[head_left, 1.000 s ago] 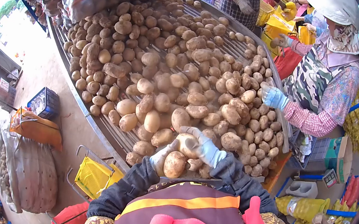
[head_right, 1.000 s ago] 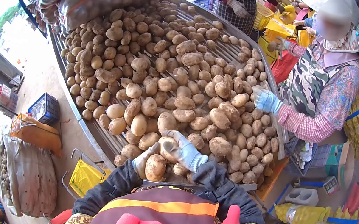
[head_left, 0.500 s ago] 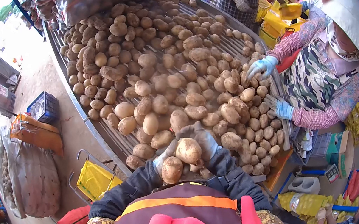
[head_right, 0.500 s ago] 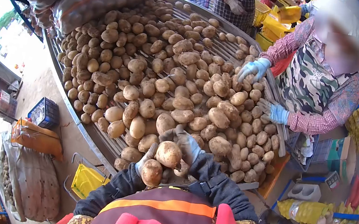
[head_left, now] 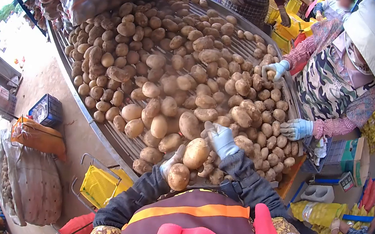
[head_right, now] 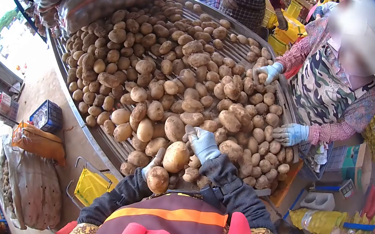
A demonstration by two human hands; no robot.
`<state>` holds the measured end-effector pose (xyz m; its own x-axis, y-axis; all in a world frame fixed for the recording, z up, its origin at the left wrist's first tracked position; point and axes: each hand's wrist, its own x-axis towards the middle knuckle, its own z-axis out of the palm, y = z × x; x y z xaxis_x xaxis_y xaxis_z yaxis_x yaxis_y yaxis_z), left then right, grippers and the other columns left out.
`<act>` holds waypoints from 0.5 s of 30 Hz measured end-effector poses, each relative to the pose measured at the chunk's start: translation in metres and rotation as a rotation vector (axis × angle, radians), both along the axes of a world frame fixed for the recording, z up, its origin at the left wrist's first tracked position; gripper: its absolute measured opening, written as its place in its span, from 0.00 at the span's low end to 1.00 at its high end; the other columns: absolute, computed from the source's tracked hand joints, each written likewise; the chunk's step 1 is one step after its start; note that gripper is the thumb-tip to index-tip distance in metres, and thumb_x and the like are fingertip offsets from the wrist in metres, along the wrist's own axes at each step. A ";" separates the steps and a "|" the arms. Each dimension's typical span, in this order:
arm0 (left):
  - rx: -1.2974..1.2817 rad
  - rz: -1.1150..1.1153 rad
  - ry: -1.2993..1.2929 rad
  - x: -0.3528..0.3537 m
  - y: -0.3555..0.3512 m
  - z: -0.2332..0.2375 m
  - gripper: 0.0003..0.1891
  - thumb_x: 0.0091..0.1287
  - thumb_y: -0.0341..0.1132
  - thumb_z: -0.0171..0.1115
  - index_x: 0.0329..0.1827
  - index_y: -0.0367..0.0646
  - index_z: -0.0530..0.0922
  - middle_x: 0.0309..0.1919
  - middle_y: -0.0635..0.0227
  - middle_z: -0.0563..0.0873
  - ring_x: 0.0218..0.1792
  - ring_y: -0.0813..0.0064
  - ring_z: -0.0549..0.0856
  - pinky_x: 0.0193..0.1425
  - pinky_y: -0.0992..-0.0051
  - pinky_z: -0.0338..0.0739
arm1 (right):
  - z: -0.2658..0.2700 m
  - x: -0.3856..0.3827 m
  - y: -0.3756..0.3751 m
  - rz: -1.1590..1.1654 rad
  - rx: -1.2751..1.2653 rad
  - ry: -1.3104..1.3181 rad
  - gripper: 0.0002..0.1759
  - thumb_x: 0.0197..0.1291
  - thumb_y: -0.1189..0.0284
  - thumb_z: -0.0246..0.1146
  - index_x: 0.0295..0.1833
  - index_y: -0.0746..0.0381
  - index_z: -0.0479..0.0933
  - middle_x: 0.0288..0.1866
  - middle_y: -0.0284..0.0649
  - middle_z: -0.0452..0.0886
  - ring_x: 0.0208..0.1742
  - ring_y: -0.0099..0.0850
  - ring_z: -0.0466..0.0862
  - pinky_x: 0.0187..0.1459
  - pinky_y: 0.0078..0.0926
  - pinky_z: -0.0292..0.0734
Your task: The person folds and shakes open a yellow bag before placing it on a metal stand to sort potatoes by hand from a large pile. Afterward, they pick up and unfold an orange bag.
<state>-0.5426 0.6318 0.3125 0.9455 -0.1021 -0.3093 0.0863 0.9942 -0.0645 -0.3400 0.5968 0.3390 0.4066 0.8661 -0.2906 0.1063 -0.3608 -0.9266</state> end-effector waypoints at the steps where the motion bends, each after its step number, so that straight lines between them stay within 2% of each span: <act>1: 0.001 -0.001 0.000 0.000 0.000 0.005 0.45 0.55 0.76 0.47 0.58 0.42 0.74 0.40 0.58 0.84 0.33 0.63 0.83 0.36 0.64 0.80 | 0.023 0.001 0.000 -0.052 -0.165 0.202 0.18 0.67 0.57 0.56 0.43 0.62 0.79 0.25 0.40 0.83 0.30 0.34 0.84 0.36 0.32 0.78; 2: 0.014 0.004 0.014 0.000 0.002 0.009 0.44 0.55 0.76 0.48 0.56 0.43 0.75 0.39 0.59 0.84 0.33 0.63 0.83 0.35 0.66 0.79 | 0.018 -0.004 -0.002 -0.036 0.081 0.071 0.20 0.67 0.54 0.56 0.44 0.61 0.78 0.25 0.37 0.81 0.32 0.30 0.83 0.38 0.30 0.79; 3: 0.024 0.015 0.028 -0.002 0.003 0.011 0.43 0.54 0.76 0.50 0.54 0.44 0.76 0.38 0.60 0.84 0.32 0.64 0.82 0.34 0.67 0.79 | 0.015 -0.012 -0.002 0.059 0.404 -0.103 0.21 0.65 0.53 0.58 0.47 0.61 0.78 0.35 0.42 0.82 0.40 0.29 0.82 0.45 0.29 0.78; 4: 0.074 -0.052 -0.030 -0.006 0.005 0.004 0.41 0.54 0.76 0.50 0.51 0.45 0.77 0.38 0.61 0.83 0.33 0.65 0.82 0.33 0.69 0.77 | 0.013 -0.021 -0.007 0.142 0.565 -0.263 0.21 0.64 0.54 0.60 0.49 0.62 0.77 0.39 0.44 0.82 0.43 0.28 0.80 0.47 0.27 0.76; 6: 0.059 -0.017 0.010 -0.005 -0.001 0.009 0.41 0.54 0.76 0.50 0.52 0.45 0.76 0.39 0.61 0.83 0.34 0.65 0.82 0.34 0.69 0.78 | 0.030 -0.033 -0.013 0.339 0.668 -0.521 0.24 0.63 0.56 0.61 0.55 0.65 0.75 0.47 0.48 0.80 0.48 0.29 0.79 0.52 0.25 0.73; 7: 0.044 0.014 0.048 -0.003 -0.004 0.010 0.42 0.54 0.76 0.50 0.53 0.44 0.76 0.39 0.61 0.83 0.35 0.65 0.82 0.36 0.68 0.79 | 0.018 -0.033 -0.012 0.340 0.667 -0.521 0.24 0.63 0.56 0.61 0.55 0.65 0.75 0.47 0.48 0.80 0.48 0.29 0.79 0.52 0.25 0.73; 8: 0.062 0.023 0.075 -0.003 -0.006 0.009 0.45 0.54 0.76 0.49 0.58 0.42 0.73 0.41 0.58 0.84 0.40 0.61 0.83 0.41 0.65 0.81 | 0.010 -0.034 -0.007 0.228 0.465 -0.251 0.23 0.64 0.56 0.61 0.53 0.65 0.75 0.46 0.47 0.81 0.48 0.33 0.80 0.52 0.28 0.74; 9: 0.063 0.025 0.076 -0.004 -0.006 0.003 0.45 0.54 0.76 0.49 0.58 0.42 0.73 0.41 0.58 0.84 0.40 0.61 0.83 0.41 0.65 0.81 | 0.003 -0.036 -0.005 0.113 0.260 0.016 0.23 0.64 0.56 0.60 0.52 0.65 0.76 0.45 0.46 0.81 0.48 0.37 0.81 0.51 0.30 0.74; 10: 0.117 -0.008 0.066 -0.006 -0.005 -0.008 0.47 0.55 0.76 0.49 0.61 0.41 0.70 0.44 0.55 0.83 0.43 0.59 0.83 0.44 0.63 0.81 | -0.001 -0.032 -0.006 0.063 0.199 0.085 0.22 0.65 0.53 0.57 0.47 0.64 0.78 0.37 0.43 0.83 0.42 0.40 0.83 0.47 0.35 0.76; 11: -0.009 -0.031 -0.073 -0.009 -0.001 -0.037 0.48 0.55 0.75 0.49 0.65 0.40 0.65 0.49 0.51 0.81 0.46 0.54 0.83 0.47 0.59 0.81 | -0.005 -0.031 -0.004 0.068 0.196 0.086 0.22 0.65 0.53 0.57 0.47 0.64 0.78 0.37 0.43 0.83 0.42 0.40 0.83 0.47 0.35 0.76; 12: -0.129 -0.071 -0.208 -0.012 0.002 -0.067 0.50 0.56 0.74 0.49 0.69 0.38 0.61 0.54 0.48 0.79 0.48 0.49 0.82 0.50 0.55 0.81 | -0.013 -0.029 -0.002 0.077 0.112 -0.140 0.23 0.66 0.53 0.56 0.44 0.64 0.79 0.33 0.42 0.83 0.37 0.38 0.82 0.44 0.34 0.76; 13: -0.132 -0.067 -0.208 -0.013 0.000 -0.067 0.50 0.56 0.74 0.49 0.69 0.38 0.61 0.54 0.48 0.79 0.48 0.49 0.82 0.50 0.55 0.81 | -0.018 -0.028 -0.002 0.084 0.027 -0.365 0.24 0.67 0.52 0.54 0.41 0.64 0.79 0.30 0.41 0.84 0.32 0.35 0.82 0.40 0.34 0.76; 14: -0.230 -0.087 -0.275 -0.014 -0.002 -0.065 0.50 0.56 0.74 0.50 0.69 0.38 0.61 0.55 0.46 0.77 0.48 0.47 0.82 0.51 0.54 0.80 | -0.009 -0.028 -0.001 0.109 0.003 -0.389 0.26 0.67 0.50 0.52 0.38 0.65 0.79 0.27 0.42 0.84 0.28 0.32 0.81 0.38 0.32 0.77; 15: -0.106 -0.033 -0.011 -0.013 -0.005 -0.034 0.44 0.58 0.74 0.47 0.63 0.43 0.67 0.41 0.50 0.80 0.36 0.53 0.83 0.40 0.58 0.81 | -0.007 -0.024 0.002 0.111 0.002 -0.386 0.26 0.67 0.50 0.52 0.38 0.65 0.79 0.27 0.42 0.84 0.28 0.32 0.81 0.38 0.32 0.77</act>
